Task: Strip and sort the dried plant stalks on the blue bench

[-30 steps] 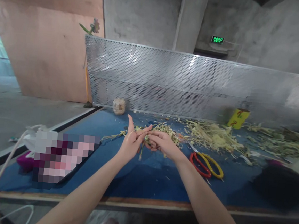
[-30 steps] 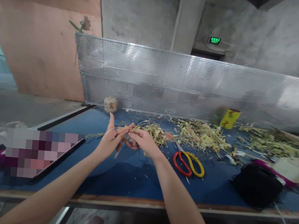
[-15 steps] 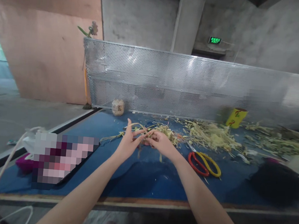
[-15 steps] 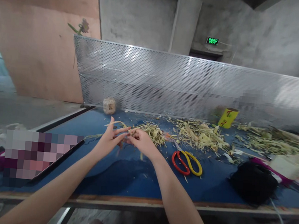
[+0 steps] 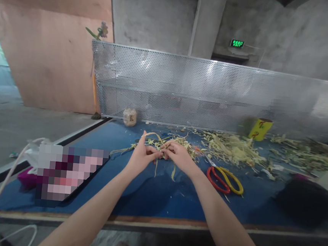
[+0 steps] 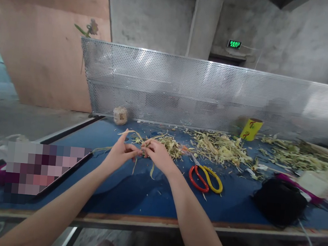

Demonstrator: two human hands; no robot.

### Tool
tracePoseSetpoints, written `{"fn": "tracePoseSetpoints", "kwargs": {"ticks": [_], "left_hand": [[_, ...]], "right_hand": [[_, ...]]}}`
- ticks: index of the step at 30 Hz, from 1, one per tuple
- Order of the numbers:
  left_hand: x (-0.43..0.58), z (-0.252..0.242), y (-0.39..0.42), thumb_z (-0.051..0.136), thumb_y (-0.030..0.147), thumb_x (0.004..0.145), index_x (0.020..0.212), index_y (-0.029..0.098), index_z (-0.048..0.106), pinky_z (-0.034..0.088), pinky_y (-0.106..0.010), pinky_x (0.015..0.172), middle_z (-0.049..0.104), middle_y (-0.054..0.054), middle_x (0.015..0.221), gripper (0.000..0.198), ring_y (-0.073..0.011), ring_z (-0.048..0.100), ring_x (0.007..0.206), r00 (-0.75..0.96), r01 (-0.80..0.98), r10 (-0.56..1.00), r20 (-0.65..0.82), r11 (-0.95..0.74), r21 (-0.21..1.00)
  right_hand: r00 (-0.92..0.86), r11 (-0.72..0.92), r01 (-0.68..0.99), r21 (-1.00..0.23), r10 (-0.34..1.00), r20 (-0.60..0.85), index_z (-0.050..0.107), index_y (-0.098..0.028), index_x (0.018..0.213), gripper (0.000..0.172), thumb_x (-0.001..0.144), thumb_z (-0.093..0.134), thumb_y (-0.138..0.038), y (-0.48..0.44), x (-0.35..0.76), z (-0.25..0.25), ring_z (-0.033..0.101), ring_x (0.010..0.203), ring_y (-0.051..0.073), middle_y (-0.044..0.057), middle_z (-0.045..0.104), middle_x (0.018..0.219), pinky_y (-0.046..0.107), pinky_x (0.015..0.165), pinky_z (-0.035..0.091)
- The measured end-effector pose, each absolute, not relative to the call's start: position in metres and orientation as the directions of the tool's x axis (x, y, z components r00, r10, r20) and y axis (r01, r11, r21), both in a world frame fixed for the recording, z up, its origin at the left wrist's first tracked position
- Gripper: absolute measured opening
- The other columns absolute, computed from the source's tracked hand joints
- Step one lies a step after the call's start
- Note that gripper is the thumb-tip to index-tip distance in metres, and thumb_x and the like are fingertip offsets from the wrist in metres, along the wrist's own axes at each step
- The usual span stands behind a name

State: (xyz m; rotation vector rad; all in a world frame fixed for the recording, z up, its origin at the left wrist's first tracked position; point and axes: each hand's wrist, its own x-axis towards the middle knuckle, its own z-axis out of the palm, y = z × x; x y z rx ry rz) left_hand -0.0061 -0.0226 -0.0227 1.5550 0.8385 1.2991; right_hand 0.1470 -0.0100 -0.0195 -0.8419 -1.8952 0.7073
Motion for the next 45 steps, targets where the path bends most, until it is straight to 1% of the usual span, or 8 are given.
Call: {"fn": "tracePoseSetpoints", "kwargs": {"ticks": [2, 7, 16, 21, 26, 32, 38, 45], "left_hand": [[-0.006, -0.023, -0.023, 0.065, 0.019, 0.062, 0.133, 0.012, -0.007, 0.043, -0.023, 0.052, 0.060, 0.003, 0.057, 0.101, -0.0103, 0.053, 0.052, 0.215, -0.038, 0.908, 0.360, -0.360, 0.932], [-0.005, -0.021, -0.028, 0.064, 0.018, 0.062, 0.133, 0.011, -0.005, 0.040, -0.022, 0.055, 0.058, 0.004, 0.055, 0.099, -0.0103, 0.055, 0.056, 0.280, -0.034, 0.903, 0.327, -0.331, 0.943], [-0.003, -0.018, -0.036, 0.066, 0.023, 0.061, 0.131, 0.009, 0.011, 0.036, -0.022, 0.052, 0.056, 0.006, 0.051, 0.090, -0.0091, 0.051, 0.050, 0.346, -0.019, 0.916, 0.204, -0.210, 0.977], [-0.004, -0.024, -0.030, 0.065, 0.023, 0.062, 0.129, 0.009, 0.018, 0.037, -0.022, 0.052, 0.058, 0.004, 0.053, 0.083, -0.0098, 0.052, 0.050, 0.379, -0.022, 0.897, 0.227, -0.236, 0.971], [-0.007, -0.028, -0.024, 0.066, 0.024, 0.060, 0.129, 0.010, 0.021, 0.042, -0.028, 0.066, 0.063, -0.004, 0.072, 0.084, -0.0139, 0.057, 0.068, 0.341, 0.028, 0.885, 0.316, -0.346, 0.938], [-0.005, -0.024, -0.028, 0.067, 0.028, 0.058, 0.127, 0.018, 0.028, 0.045, -0.025, 0.060, 0.050, -0.010, 0.107, 0.081, -0.0114, 0.054, 0.072, 0.159, 0.064, 0.881, 0.446, -0.460, 0.885], [-0.002, -0.016, -0.034, 0.057, 0.022, 0.069, 0.130, 0.020, 0.022, 0.046, -0.027, 0.061, 0.060, -0.008, 0.095, 0.071, -0.0132, 0.058, 0.067, 0.258, -0.011, 0.843, 0.472, -0.486, 0.874], [-0.004, -0.011, -0.033, 0.060, 0.020, 0.066, 0.133, 0.014, 0.015, 0.040, -0.021, 0.044, 0.066, -0.006, 0.077, 0.081, -0.0081, 0.050, 0.046, 0.168, -0.013, 0.881, 0.442, -0.446, 0.895]], "right_hand": [[-0.349, 0.521, 0.202, -0.829, 0.830, 0.436, 0.052, -0.018, 0.073, 0.007, 0.076, 0.050, -0.024, -0.010, 0.146, -0.019, 0.050, 0.056, 0.010, -0.001, 0.052, 0.062, 0.023, 0.055, 0.040], [-0.398, 0.344, 0.080, -0.936, 0.872, 0.286, 0.048, -0.016, 0.076, 0.020, 0.072, 0.055, -0.035, -0.009, 0.148, -0.019, 0.044, 0.045, 0.007, -0.005, 0.048, 0.051, 0.019, 0.044, 0.033], [-0.358, 0.272, -0.010, -0.962, 0.897, 0.258, 0.048, -0.015, 0.075, 0.029, 0.066, 0.060, -0.041, -0.007, 0.150, -0.020, 0.038, 0.040, 0.005, -0.006, 0.047, 0.047, 0.019, 0.042, 0.029], [-0.395, 0.218, -0.120, -0.969, 0.885, 0.248, 0.047, -0.016, 0.073, 0.030, 0.067, 0.059, -0.043, -0.007, 0.149, -0.020, 0.035, 0.038, 0.005, -0.006, 0.046, 0.046, 0.019, 0.040, 0.026], [-0.417, 0.215, -0.219, -0.952, 0.862, 0.290, 0.047, -0.017, 0.084, 0.029, 0.071, 0.055, -0.041, -0.008, 0.152, -0.016, 0.032, 0.039, 0.004, -0.009, 0.039, 0.046, 0.018, 0.043, 0.028], [-0.389, 0.256, -0.147, -0.956, 0.873, 0.294, 0.038, -0.019, 0.089, 0.031, 0.071, 0.055, -0.038, -0.011, 0.147, -0.016, 0.039, 0.040, 0.006, -0.009, 0.045, 0.045, 0.018, 0.042, 0.030], [-0.416, 0.275, -0.091, -0.957, 0.863, 0.287, 0.032, -0.020, 0.095, 0.038, 0.071, 0.054, -0.039, -0.018, 0.138, -0.015, 0.039, 0.038, 0.006, -0.010, 0.045, 0.045, 0.018, 0.040, 0.029], [-0.486, 0.347, -0.112, -0.931, 0.798, 0.356, 0.034, -0.020, 0.102, 0.036, 0.075, 0.054, -0.033, -0.021, 0.145, -0.012, 0.034, 0.042, 0.006, -0.010, 0.040, 0.046, 0.019, 0.044, 0.029]]}}
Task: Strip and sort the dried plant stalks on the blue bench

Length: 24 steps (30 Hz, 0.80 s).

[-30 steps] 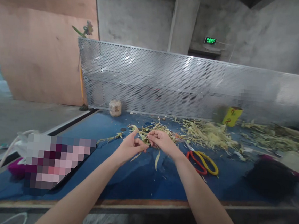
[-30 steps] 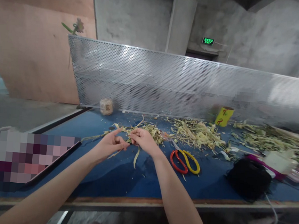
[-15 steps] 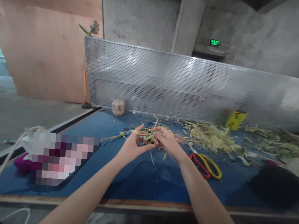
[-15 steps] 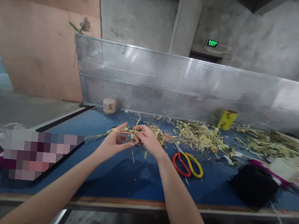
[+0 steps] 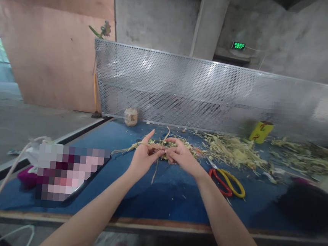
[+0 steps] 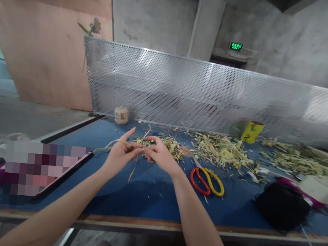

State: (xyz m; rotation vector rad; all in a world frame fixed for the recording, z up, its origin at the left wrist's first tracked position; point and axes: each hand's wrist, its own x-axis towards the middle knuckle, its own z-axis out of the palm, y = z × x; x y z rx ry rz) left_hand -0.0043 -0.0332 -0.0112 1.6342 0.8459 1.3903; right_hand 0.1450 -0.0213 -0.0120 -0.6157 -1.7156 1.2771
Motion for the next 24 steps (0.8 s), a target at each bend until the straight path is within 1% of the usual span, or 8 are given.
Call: {"fn": "tracePoseSetpoints", "kwargs": {"ticks": [4, 8, 10, 13, 16, 18, 21, 24], "left_hand": [[-0.0051, -0.0136, -0.0284, 0.061, 0.021, 0.065, 0.133, 0.011, 0.009, 0.040, -0.021, 0.042, 0.066, -0.005, 0.074, 0.086, -0.0079, 0.049, 0.043, 0.241, -0.064, 0.883, 0.401, -0.398, 0.915], [-0.0053, -0.0105, -0.0282, 0.061, 0.021, 0.067, 0.131, 0.007, 0.014, 0.041, -0.022, 0.043, 0.062, 0.000, 0.061, 0.081, -0.0072, 0.047, 0.040, 0.300, -0.032, 0.878, 0.373, -0.382, 0.924], [-0.0057, -0.0085, -0.0293, 0.062, 0.021, 0.066, 0.131, 0.006, 0.014, 0.040, -0.021, 0.043, 0.060, 0.002, 0.055, 0.082, -0.0068, 0.046, 0.038, 0.305, -0.049, 0.883, 0.356, -0.359, 0.932], [-0.0064, -0.0078, -0.0307, 0.063, 0.019, 0.065, 0.131, 0.007, 0.010, 0.040, -0.021, 0.041, 0.061, 0.002, 0.057, 0.086, -0.0079, 0.049, 0.041, 0.274, -0.159, 0.901, 0.336, -0.302, 0.940], [-0.0061, -0.0096, -0.0312, 0.065, 0.017, 0.063, 0.131, 0.006, 0.009, 0.041, -0.021, 0.041, 0.066, -0.004, 0.067, 0.089, -0.0113, 0.055, 0.049, 0.243, -0.238, 0.934, 0.261, -0.204, 0.950], [-0.0056, -0.0111, -0.0310, 0.067, 0.013, 0.060, 0.131, 0.007, 0.011, 0.042, -0.021, 0.043, 0.067, -0.009, 0.077, 0.091, -0.0144, 0.060, 0.058, 0.237, -0.281, 0.946, 0.221, -0.151, 0.948], [-0.0051, -0.0125, -0.0307, 0.069, 0.006, 0.056, 0.131, 0.009, 0.013, 0.043, -0.021, 0.045, 0.067, -0.012, 0.084, 0.093, -0.0180, 0.062, 0.066, 0.201, -0.347, 0.953, 0.224, -0.145, 0.927], [-0.0050, -0.0119, -0.0314, 0.067, 0.003, 0.056, 0.130, 0.008, 0.014, 0.043, -0.021, 0.045, 0.068, -0.011, 0.081, 0.091, -0.0167, 0.063, 0.064, 0.148, -0.398, 0.966, 0.212, -0.138, 0.907]], "right_hand": [[-0.496, 0.358, -0.096, -0.929, 0.792, 0.357, 0.034, -0.019, 0.104, 0.036, 0.075, 0.055, -0.028, -0.0220, 0.1505, -0.0095, 0.035, 0.044, 0.006, -0.010, 0.042, 0.047, 0.019, 0.045, 0.029], [-0.496, 0.357, -0.116, -0.927, 0.788, 0.365, 0.035, -0.018, 0.103, 0.037, 0.074, 0.056, -0.026, -0.0207, 0.1538, -0.0090, 0.035, 0.044, 0.006, -0.010, 0.041, 0.047, 0.019, 0.046, 0.030], [-0.508, 0.362, -0.121, -0.924, 0.777, 0.371, 0.035, -0.018, 0.103, 0.036, 0.074, 0.056, -0.026, -0.0192, 0.1549, -0.0100, 0.034, 0.044, 0.006, -0.010, 0.040, 0.046, 0.019, 0.047, 0.031], [-0.509, 0.387, -0.097, -0.917, 0.772, 0.380, 0.035, -0.019, 0.102, 0.034, 0.076, 0.054, -0.028, -0.0166, 0.1556, -0.0124, 0.034, 0.043, 0.006, -0.011, 0.040, 0.046, 0.019, 0.046, 0.031], [-0.467, 0.461, 0.042, -0.886, 0.793, 0.391, 0.036, -0.019, 0.102, 0.031, 0.077, 0.051, -0.029, -0.0150, 0.1555, -0.0140, 0.038, 0.044, 0.007, -0.009, 0.040, 0.047, 0.019, 0.045, 0.032], [-0.434, 0.549, 0.147, -0.823, 0.783, 0.445, 0.039, -0.019, 0.102, 0.026, 0.079, 0.048, -0.027, -0.0150, 0.1555, -0.0141, 0.045, 0.051, 0.009, -0.006, 0.045, 0.054, 0.021, 0.051, 0.037], [-0.401, 0.691, 0.277, -0.667, 0.714, 0.573, 0.041, -0.020, 0.105, 0.024, 0.081, 0.043, -0.021, -0.0171, 0.1558, -0.0133, 0.052, 0.070, 0.011, 0.001, 0.050, 0.078, 0.026, 0.066, 0.043], [-0.378, 0.759, 0.479, -0.440, 0.631, 0.677, 0.043, -0.023, 0.107, 0.032, 0.076, 0.049, -0.020, -0.0213, 0.1557, -0.0127, 0.050, 0.085, 0.015, 0.006, 0.044, 0.100, 0.029, 0.074, 0.044]]}}
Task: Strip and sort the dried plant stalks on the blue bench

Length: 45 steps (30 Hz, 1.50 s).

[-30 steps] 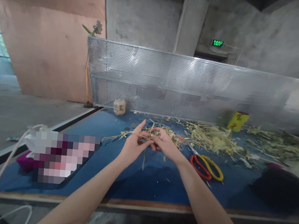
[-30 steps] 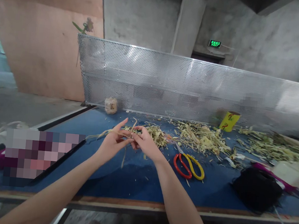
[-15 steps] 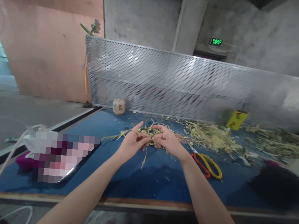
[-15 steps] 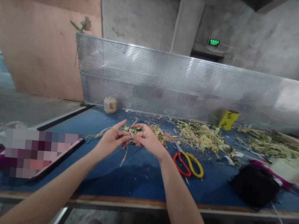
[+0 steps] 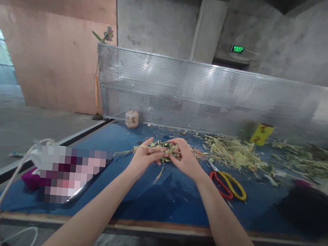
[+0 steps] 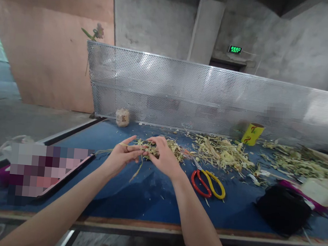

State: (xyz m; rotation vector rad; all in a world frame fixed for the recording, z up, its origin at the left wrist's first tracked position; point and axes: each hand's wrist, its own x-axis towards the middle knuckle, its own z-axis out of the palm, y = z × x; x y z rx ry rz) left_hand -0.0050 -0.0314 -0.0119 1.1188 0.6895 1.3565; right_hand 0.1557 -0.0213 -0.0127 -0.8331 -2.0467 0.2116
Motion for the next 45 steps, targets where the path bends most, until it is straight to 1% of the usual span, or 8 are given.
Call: {"fn": "tracePoseSetpoints", "kwargs": {"ticks": [4, 9, 16, 21, 28, 33, 39, 45], "left_hand": [[-0.005, -0.010, -0.033, 0.066, 0.003, 0.058, 0.127, 0.005, 0.020, 0.043, -0.019, 0.045, 0.068, -0.010, 0.074, 0.083, -0.0125, 0.060, 0.057, 0.138, -0.446, 0.978, 0.157, -0.080, 0.892], [-0.004, -0.013, -0.029, 0.068, 0.006, 0.057, 0.124, 0.006, 0.026, 0.042, -0.019, 0.046, 0.068, -0.008, 0.072, 0.079, -0.0089, 0.056, 0.049, 0.120, -0.435, 0.979, 0.165, -0.097, 0.895], [-0.006, -0.021, -0.022, 0.067, 0.012, 0.057, 0.125, 0.009, 0.026, 0.042, -0.021, 0.049, 0.067, -0.010, 0.084, 0.079, -0.0123, 0.059, 0.061, 0.079, -0.259, 0.931, 0.356, -0.326, 0.909], [-0.005, -0.016, -0.028, 0.063, 0.010, 0.058, 0.128, 0.011, 0.023, 0.044, -0.022, 0.057, 0.066, -0.009, 0.085, 0.080, -0.0126, 0.059, 0.068, 0.107, -0.206, 0.905, 0.411, -0.385, 0.900], [-0.002, -0.016, -0.030, 0.066, 0.014, 0.057, 0.130, 0.011, 0.019, 0.043, -0.021, 0.049, 0.066, -0.011, 0.087, 0.087, -0.0121, 0.057, 0.062, 0.144, -0.188, 0.910, 0.388, -0.360, 0.914], [-0.005, -0.018, -0.026, 0.067, 0.015, 0.057, 0.131, 0.010, 0.018, 0.043, -0.022, 0.046, 0.066, -0.012, 0.086, 0.088, -0.0090, 0.053, 0.051, 0.147, -0.154, 0.910, 0.387, -0.365, 0.918], [-0.007, -0.019, -0.026, 0.067, 0.018, 0.059, 0.131, 0.009, 0.018, 0.042, -0.023, 0.044, 0.065, -0.013, 0.090, 0.087, -0.0055, 0.047, 0.041, 0.126, -0.161, 0.920, 0.371, -0.350, 0.923], [-0.007, -0.016, -0.027, 0.072, 0.017, 0.054, 0.129, 0.009, 0.024, 0.043, -0.024, 0.044, 0.067, -0.012, 0.088, 0.089, -0.0064, 0.049, 0.038, 0.136, -0.210, 0.944, 0.300, -0.268, 0.940]], "right_hand": [[-0.440, 0.731, 0.657, -0.183, 0.570, 0.694, 0.046, -0.023, 0.106, 0.040, 0.069, 0.059, -0.023, -0.025, 0.154, -0.015, 0.051, 0.082, 0.016, 0.007, 0.038, 0.104, 0.032, 0.075, 0.045], [-0.495, 0.745, 0.663, -0.077, 0.513, 0.701, 0.050, -0.021, 0.100, 0.025, 0.075, 0.053, -0.025, -0.026, 0.151, -0.018, 0.052, 0.079, 0.015, 0.006, 0.046, 0.098, 0.030, 0.073, 0.045], [-0.302, 0.793, 0.455, -0.406, 0.566, 0.767, 0.054, -0.019, 0.076, 0.007, 0.078, 0.048, -0.022, -0.019, 0.146, -0.018, 0.051, 0.076, 0.014, 0.004, 0.053, 0.079, 0.025, 0.068, 0.043], [-0.168, 0.611, 0.214, -0.762, 0.791, 0.588, 0.047, -0.018, 0.071, 0.010, 0.074, 0.051, -0.027, -0.009, 0.141, -0.025, 0.050, 0.058, 0.011, -0.002, 0.049, 0.063, 0.022, 0.055, 0.041], [-0.180, 0.536, 0.192, -0.822, 0.843, 0.507, 0.049, -0.017, 0.069, 0.013, 0.069, 0.055, -0.029, -0.008, 0.142, -0.025, 0.051, 0.058, 0.012, -0.001, 0.052, 0.062, 0.024, 0.058, 0.043], [-0.203, 0.577, 0.266, -0.772, 0.816, 0.541, 0.049, -0.018, 0.071, 0.012, 0.072, 0.053, -0.029, -0.010, 0.142, -0.026, 0.049, 0.056, 0.012, -0.001, 0.049, 0.061, 0.024, 0.053, 0.041], [-0.273, 0.704, 0.515, -0.489, 0.675, 0.685, 0.053, -0.019, 0.077, 0.005, 0.073, 0.051, -0.019, -0.017, 0.146, -0.020, 0.046, 0.063, 0.012, 0.003, 0.051, 0.078, 0.023, 0.056, 0.039], [-0.354, 0.720, 0.563, -0.407, 0.654, 0.668, 0.050, -0.019, 0.083, 0.012, 0.075, 0.042, -0.013, -0.022, 0.146, -0.019, 0.046, 0.059, 0.011, 0.002, 0.053, 0.079, 0.024, 0.057, 0.038]]}}
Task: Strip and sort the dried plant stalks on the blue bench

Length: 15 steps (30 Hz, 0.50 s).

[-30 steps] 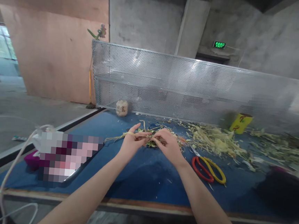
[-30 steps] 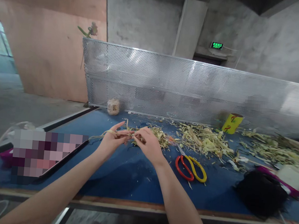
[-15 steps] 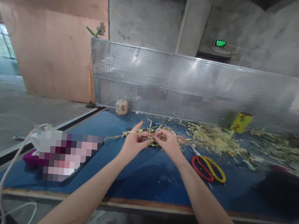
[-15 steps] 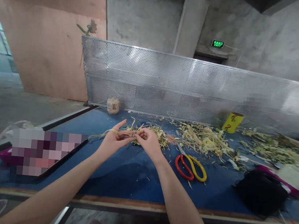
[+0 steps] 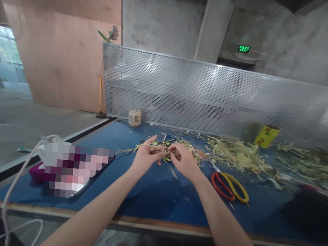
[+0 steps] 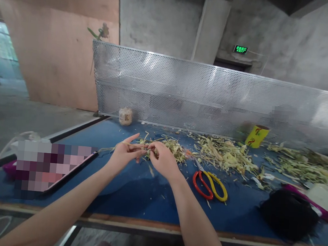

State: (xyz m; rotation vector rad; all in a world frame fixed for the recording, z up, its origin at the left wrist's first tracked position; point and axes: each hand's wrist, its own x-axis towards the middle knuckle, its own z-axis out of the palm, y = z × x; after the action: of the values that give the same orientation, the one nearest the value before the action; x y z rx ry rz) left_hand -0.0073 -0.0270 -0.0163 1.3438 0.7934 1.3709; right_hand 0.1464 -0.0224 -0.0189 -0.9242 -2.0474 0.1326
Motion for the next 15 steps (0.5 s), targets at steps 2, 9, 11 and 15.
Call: {"fn": "tracePoseSetpoints", "kwargs": {"ticks": [2, 9, 11, 15], "left_hand": [[-0.0080, -0.0168, -0.0255, 0.072, 0.017, 0.054, 0.125, 0.009, 0.030, 0.041, -0.023, 0.042, 0.067, -0.012, 0.087, 0.083, -0.0064, 0.049, 0.039, 0.123, -0.257, 0.959, 0.255, -0.217, 0.942], [-0.0086, -0.0189, -0.0235, 0.071, 0.008, 0.053, 0.117, 0.007, 0.038, 0.038, -0.018, 0.041, 0.066, -0.006, 0.069, 0.072, -0.0125, 0.059, 0.058, 0.124, -0.467, 0.985, 0.117, -0.046, 0.883], [-0.0079, -0.0196, -0.0234, 0.072, 0.009, 0.053, 0.118, 0.006, 0.037, 0.039, -0.019, 0.042, 0.066, -0.007, 0.070, 0.074, -0.0125, 0.059, 0.056, 0.118, -0.450, 0.986, 0.119, -0.054, 0.891], [-0.0066, -0.0220, -0.0219, 0.072, 0.012, 0.052, 0.121, 0.005, 0.033, 0.038, -0.019, 0.041, 0.067, -0.010, 0.077, 0.080, -0.0098, 0.055, 0.050, 0.096, -0.368, 0.985, 0.147, -0.102, 0.924]], "right_hand": [[-0.387, 0.726, 0.563, -0.395, 0.653, 0.650, 0.050, -0.019, 0.089, 0.017, 0.077, 0.039, -0.013, -0.0255, 0.1471, -0.0182, 0.046, 0.059, 0.011, 0.003, 0.054, 0.083, 0.023, 0.057, 0.039], [-0.489, 0.752, 0.618, -0.230, 0.597, 0.636, 0.045, -0.022, 0.109, 0.035, 0.074, 0.050, -0.022, -0.0292, 0.1499, -0.0169, 0.054, 0.080, 0.016, 0.006, 0.055, 0.099, 0.028, 0.069, 0.043], [-0.501, 0.751, 0.633, -0.186, 0.582, 0.641, 0.047, -0.022, 0.108, 0.035, 0.074, 0.053, -0.027, -0.0278, 0.1495, -0.0183, 0.054, 0.087, 0.018, 0.006, 0.056, 0.101, 0.029, 0.072, 0.043], [-0.469, 0.744, 0.646, -0.173, 0.566, 0.678, 0.054, -0.021, 0.098, 0.023, 0.078, 0.049, -0.031, -0.0270, 0.1468, -0.0214, 0.057, 0.083, 0.017, 0.005, 0.060, 0.094, 0.027, 0.069, 0.043]]}}
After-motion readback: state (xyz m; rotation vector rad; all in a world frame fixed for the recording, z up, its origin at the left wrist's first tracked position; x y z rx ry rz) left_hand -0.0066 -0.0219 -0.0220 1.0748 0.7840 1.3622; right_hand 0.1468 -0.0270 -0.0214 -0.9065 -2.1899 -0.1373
